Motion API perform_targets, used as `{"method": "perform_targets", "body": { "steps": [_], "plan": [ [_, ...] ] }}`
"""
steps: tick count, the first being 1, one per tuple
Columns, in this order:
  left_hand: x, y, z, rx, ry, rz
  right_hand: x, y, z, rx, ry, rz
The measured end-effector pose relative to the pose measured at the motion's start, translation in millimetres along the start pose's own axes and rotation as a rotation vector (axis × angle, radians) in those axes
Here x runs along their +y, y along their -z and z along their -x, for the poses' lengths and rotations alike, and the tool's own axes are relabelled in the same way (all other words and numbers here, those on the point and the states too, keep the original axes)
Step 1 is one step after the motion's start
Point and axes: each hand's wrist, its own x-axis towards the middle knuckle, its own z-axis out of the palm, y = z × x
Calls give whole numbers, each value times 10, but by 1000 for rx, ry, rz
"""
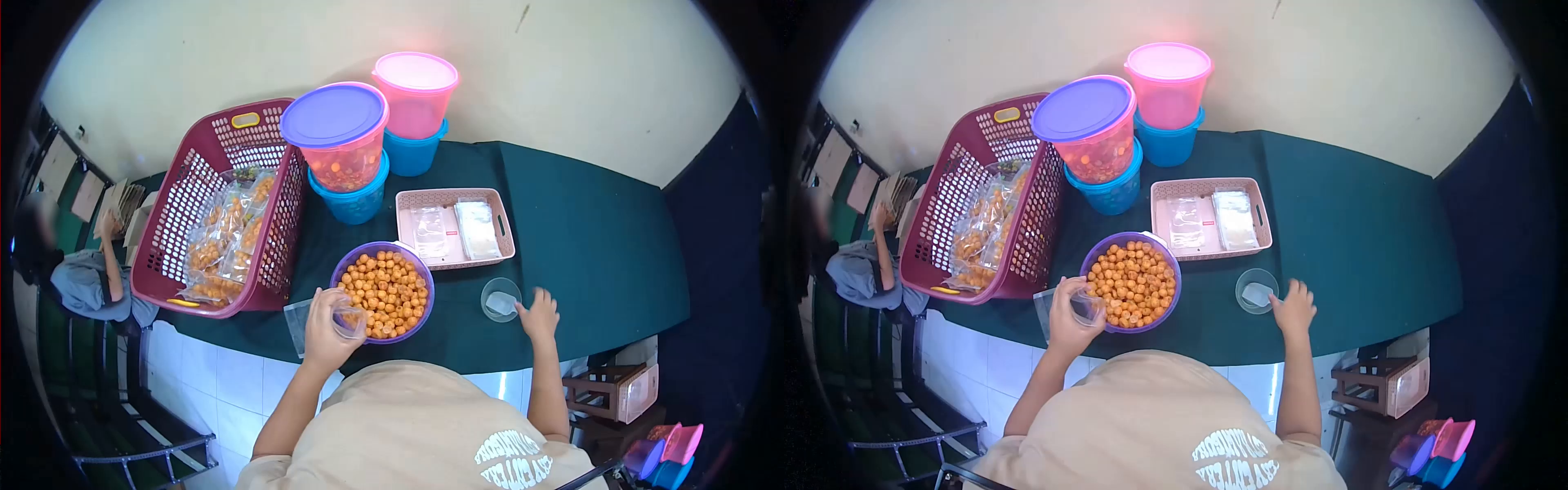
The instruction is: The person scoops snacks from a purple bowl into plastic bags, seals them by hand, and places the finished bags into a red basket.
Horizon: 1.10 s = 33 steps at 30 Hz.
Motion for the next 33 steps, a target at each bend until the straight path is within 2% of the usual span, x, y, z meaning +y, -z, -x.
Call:
{"method": "perform_targets", "body": {
  "steps": [1, 2, 4, 8, 10, 12, 14, 18, 19, 21, 23, 25, 27, 29, 30, 33],
  "plan": [
    [-38, 19, 26, 10, 10, -3, 119, -68, -1, -125, -71, 54],
    [-72, 33, 53, -5, 52, -9, 148, -112, 5, -128, -58, 60],
    [-114, 46, 94, -25, 95, -25, 201, -202, -2, -334, -155, -21],
    [-83, 56, 53, -52, 84, -63, 307, -543, -8, -340, -90, -109],
    [-42, 50, 19, -66, 175, 17, 340, -528, 35, -316, -32, -150],
    [-16, 92, -11, -81, 122, -76, 189, -269, 35, -289, 32, -192],
    [-45, 96, 20, -115, 55, -162, -251, 428, 248, -392, -69, -624],
    [-3, 82, 39, -170, -3, -200, -910, 1170, 612, -516, 362, -813],
    [32, 73, 44, -171, -7, -199, -1094, 1286, 679, -544, 518, -767],
    [108, 76, 15, -208, -61, -199, -1401, 1360, 745, -530, 678, -613],
    [190, 124, -28, -191, -76, -186, -1565, 1314, 729, -561, 703, -568],
    [206, 141, -32, -297, -125, -112, -1713, 1233, 748, -595, 726, -519],
    [247, 91, -32, -313, -117, -82, -1840, 1126, 815, -580, 828, -433],
    [265, 45, -20, -388, -160, -94, -1955, 1000, 886, -588, 835, -450],
    [269, 24, -24, -359, -201, -87, -2014, 967, 928, -595, 835, -464],
    [245, 61, -47, -441, -198, -91, -2084, 827, 1003, -604, 815, -515]
  ]
}}
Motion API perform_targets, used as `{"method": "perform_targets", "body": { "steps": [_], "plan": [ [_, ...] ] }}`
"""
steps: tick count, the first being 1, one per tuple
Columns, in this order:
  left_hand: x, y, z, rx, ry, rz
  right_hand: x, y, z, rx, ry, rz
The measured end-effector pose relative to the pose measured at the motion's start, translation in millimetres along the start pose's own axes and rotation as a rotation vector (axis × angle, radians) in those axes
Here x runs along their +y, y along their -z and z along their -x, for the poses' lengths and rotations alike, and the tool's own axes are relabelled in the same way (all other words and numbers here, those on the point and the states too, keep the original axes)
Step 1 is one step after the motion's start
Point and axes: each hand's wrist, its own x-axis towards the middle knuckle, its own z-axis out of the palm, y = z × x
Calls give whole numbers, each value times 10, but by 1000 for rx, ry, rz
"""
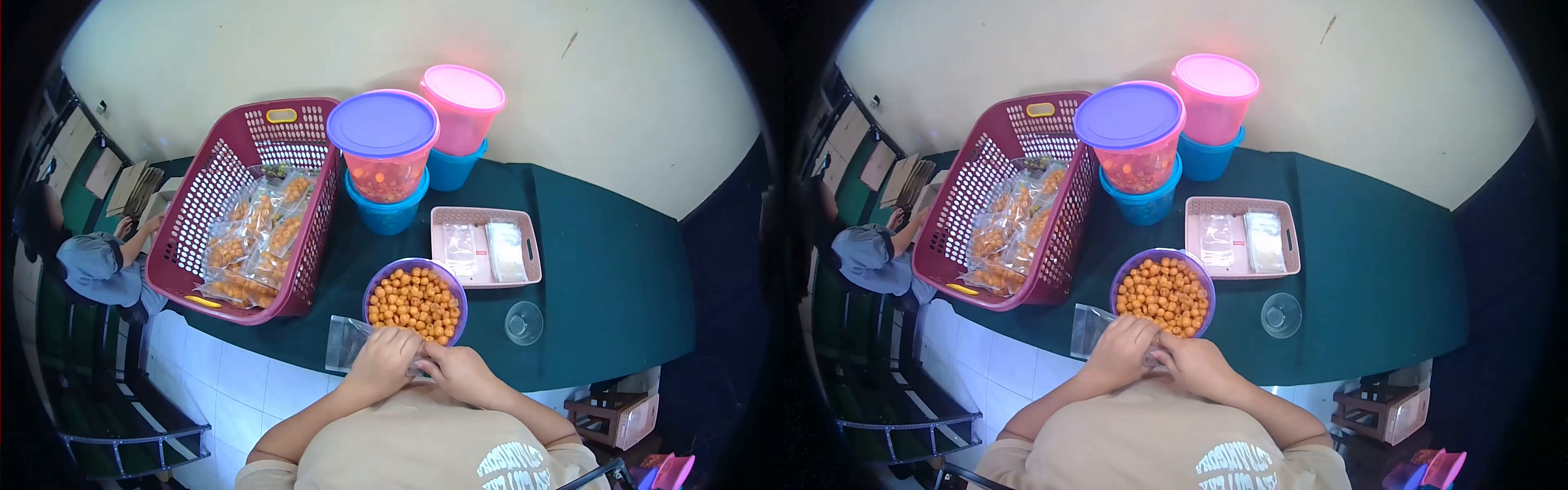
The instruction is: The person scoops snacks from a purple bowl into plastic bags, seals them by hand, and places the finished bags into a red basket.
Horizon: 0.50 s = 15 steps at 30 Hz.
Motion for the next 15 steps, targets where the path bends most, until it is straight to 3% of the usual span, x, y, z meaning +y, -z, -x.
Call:
{"method": "perform_targets", "body": {
  "steps": [6, 8, 10, 12, 15],
  "plan": [
    [-110, 138, 49, 30, -22, 3, -56, 106, 8, 2, 40, -36],
    [-278, 226, 109, -40, 73, -17, -26, 258, 47, -43, -71, 81],
    [-589, 260, 203, 2, 260, -55, 65, 446, 122, 97, -85, 149],
    [-611, 407, 231, 15, 506, 111, 90, 599, 101, 95, -203, 362],
    [-723, 248, 240, 67, 617, 232, 380, 437, -79, 88, -188, 478]
  ]
}}
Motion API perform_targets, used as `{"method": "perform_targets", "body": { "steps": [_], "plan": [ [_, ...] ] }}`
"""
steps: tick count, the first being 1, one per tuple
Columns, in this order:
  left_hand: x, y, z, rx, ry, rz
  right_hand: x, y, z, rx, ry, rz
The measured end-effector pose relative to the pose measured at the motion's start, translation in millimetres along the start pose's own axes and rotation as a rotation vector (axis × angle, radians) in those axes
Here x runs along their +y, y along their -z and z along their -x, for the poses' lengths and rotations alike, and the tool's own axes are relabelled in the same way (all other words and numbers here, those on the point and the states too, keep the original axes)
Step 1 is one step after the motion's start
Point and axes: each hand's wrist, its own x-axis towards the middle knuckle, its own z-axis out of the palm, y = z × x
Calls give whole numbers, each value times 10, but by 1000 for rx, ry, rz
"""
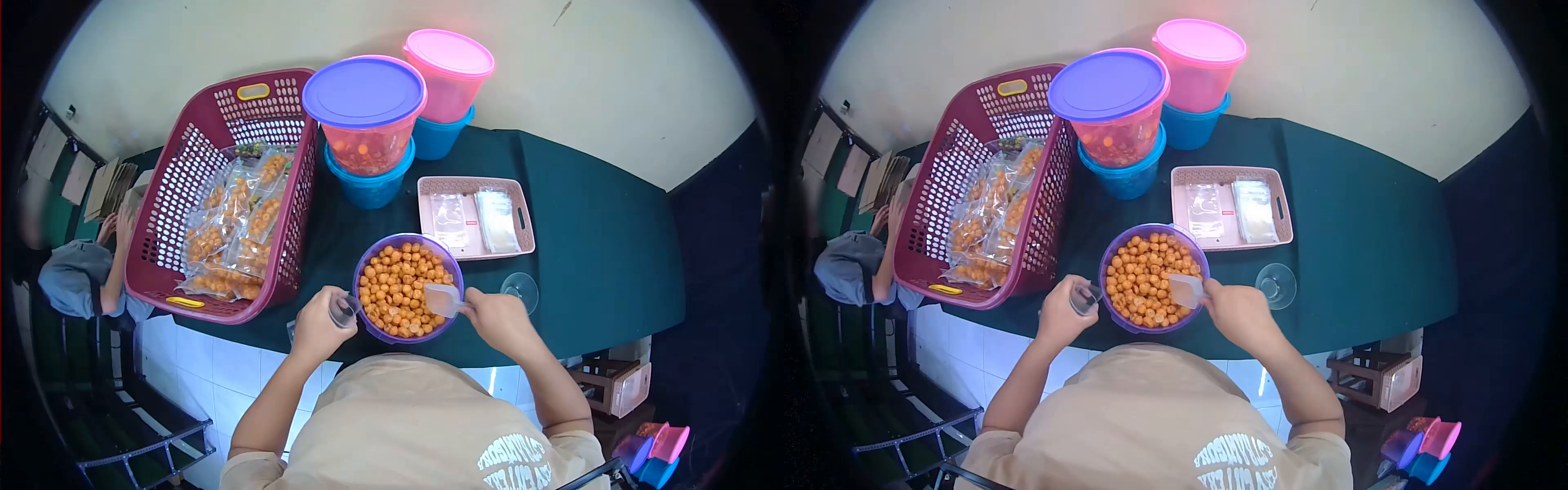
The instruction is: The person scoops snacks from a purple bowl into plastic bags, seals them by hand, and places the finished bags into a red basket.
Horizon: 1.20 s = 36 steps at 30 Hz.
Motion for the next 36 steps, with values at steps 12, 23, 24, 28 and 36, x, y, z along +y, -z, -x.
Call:
{"method": "perform_targets", "body": {
  "steps": [12, 23, 24, 28, 36],
  "plan": [
    [-225, -182, -44, -35, 175, 202, -178, -621, -384, -31, -156, -331],
    [162, -206, 73, 191, -169, -60, 159, -322, -213, -88, -238, -1039],
    [177, -229, 81, 188, -174, -73, 142, -213, -190, -105, -211, -1043],
    [269, -338, 120, 205, -196, -77, 92, 20, -178, -191, -94, -1003],
    [441, -366, 256, 163, -169, 5, -110, 308, -202, -202, -2, -611]
  ]
}}
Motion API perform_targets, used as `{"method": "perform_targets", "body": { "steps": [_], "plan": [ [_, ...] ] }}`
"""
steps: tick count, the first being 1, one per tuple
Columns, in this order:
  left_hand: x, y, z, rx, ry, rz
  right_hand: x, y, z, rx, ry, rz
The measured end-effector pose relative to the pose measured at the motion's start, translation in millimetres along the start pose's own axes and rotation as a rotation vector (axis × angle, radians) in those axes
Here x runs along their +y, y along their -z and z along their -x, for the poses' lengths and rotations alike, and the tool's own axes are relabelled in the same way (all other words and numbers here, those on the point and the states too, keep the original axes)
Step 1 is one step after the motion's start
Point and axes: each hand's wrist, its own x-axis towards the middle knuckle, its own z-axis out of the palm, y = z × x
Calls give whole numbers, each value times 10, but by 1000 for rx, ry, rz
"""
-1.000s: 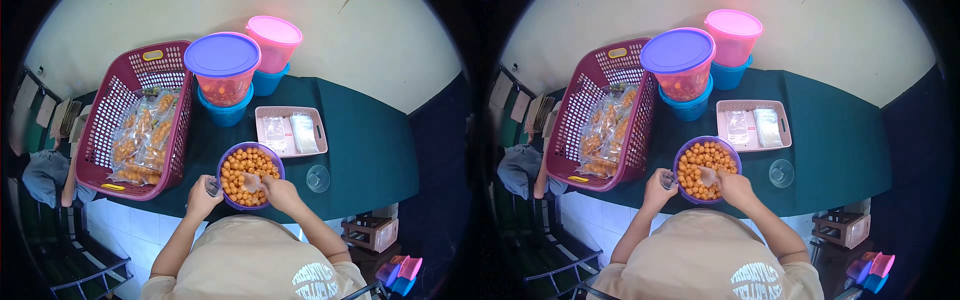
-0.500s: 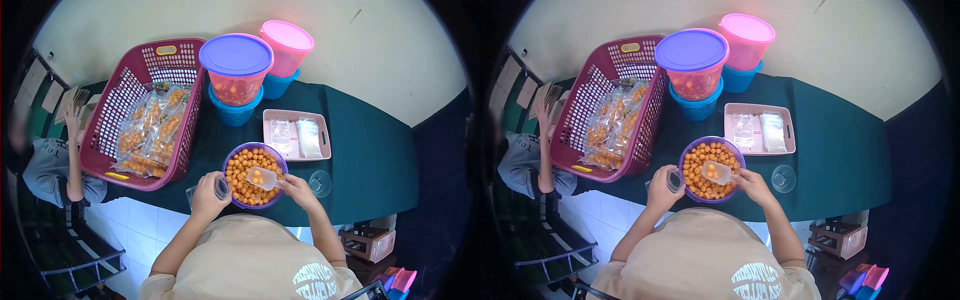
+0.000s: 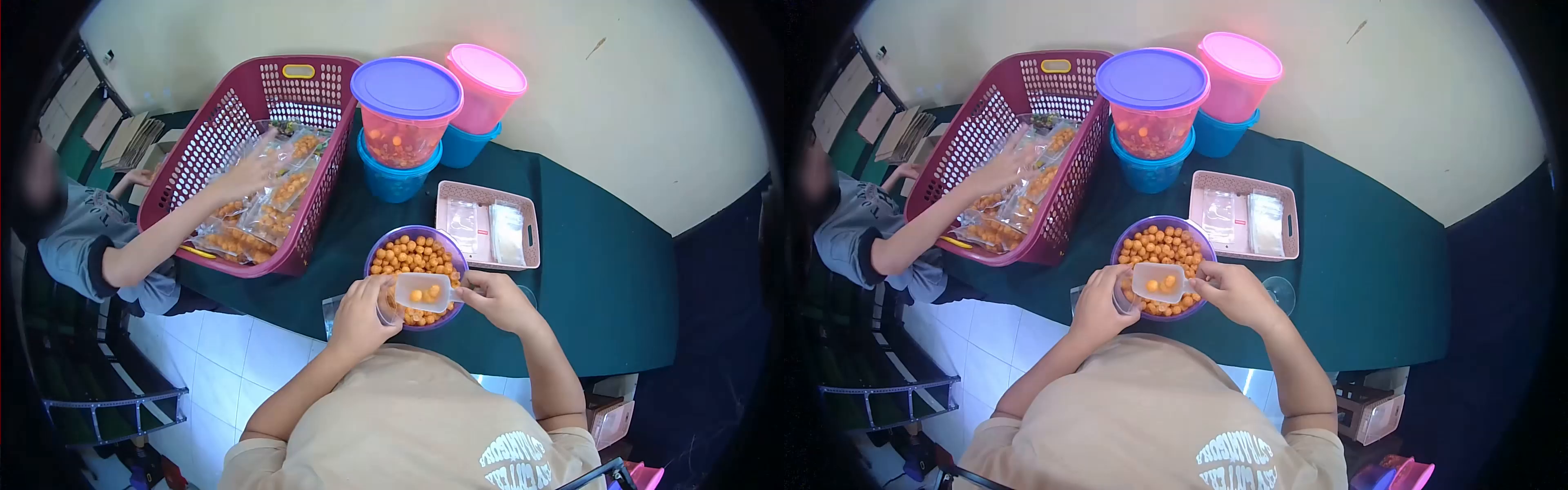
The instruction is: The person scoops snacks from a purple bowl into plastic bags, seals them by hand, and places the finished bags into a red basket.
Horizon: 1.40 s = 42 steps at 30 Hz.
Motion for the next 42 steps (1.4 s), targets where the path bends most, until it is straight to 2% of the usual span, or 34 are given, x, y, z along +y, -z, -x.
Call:
{"method": "perform_targets", "body": {
  "steps": [3, 10, 12, 15, 17, 18, 20, 22, 23, 24, 26, 29, 31, 34, 35, 38, 40, 42],
  "plan": [
    [50, 21, 18, -4, -2, 5, -61, 37, 29, -50, 48, 0],
    [177, 27, 23, -32, -7, 21, -353, 128, 110, 17, 124, 296],
    [222, 48, 14, -62, 79, 115, -484, 153, 156, 10, 119, 348],
    [272, 97, -3, -81, 72, 172, -683, 155, 245, 79, 184, 511],
    [276, 119, -36, -120, 68, 212, -843, 168, 324, 66, 352, 769],
    [277, 128, -53, -160, 68, 253, -893, 162, 347, 68, 351, 768],
    [224, 145, -107, -140, 19, 320, -974, 158, 394, 156, 637, 888],
    [118, 154, -136, -121, -31, 388, -1071, 216, 494, 247, 654, 876],
    [43, 168, -148, -101, 21, 442, -1094, 243, 513, 332, 678, 865],
    [-24, 196, -160, -81, 75, 494, -1088, 268, 503, 333, 678, 865],
    [-134, 263, -152, -33, 107, 402, -1029, 323, 470, 355, 334, 924],
    [-435, 242, -83, 35, 145, 299, -232, 27, 91, 262, 321, 928],
    [-545, 234, -28, 42, 234, 180, 142, -246, -52, 183, 149, 835],
    [-662, 138, 38, -56, 322, 84, 498, -686, -164, 231, -52, 601],
    [-667, 107, 47, -119, 384, 56, 617, -837, -202, 263, -65, 527],
    [-741, 14, 87, -183, 345, 177, 440, -920, -153, 298, -141, 487],
    [-682, 36, 75, -217, 305, 182, 456, -903, -138, 302, -55, 499],
    [-662, 38, 82, -260, 287, 212, 392, -895, -142, 264, -60, 545]
  ]
}}
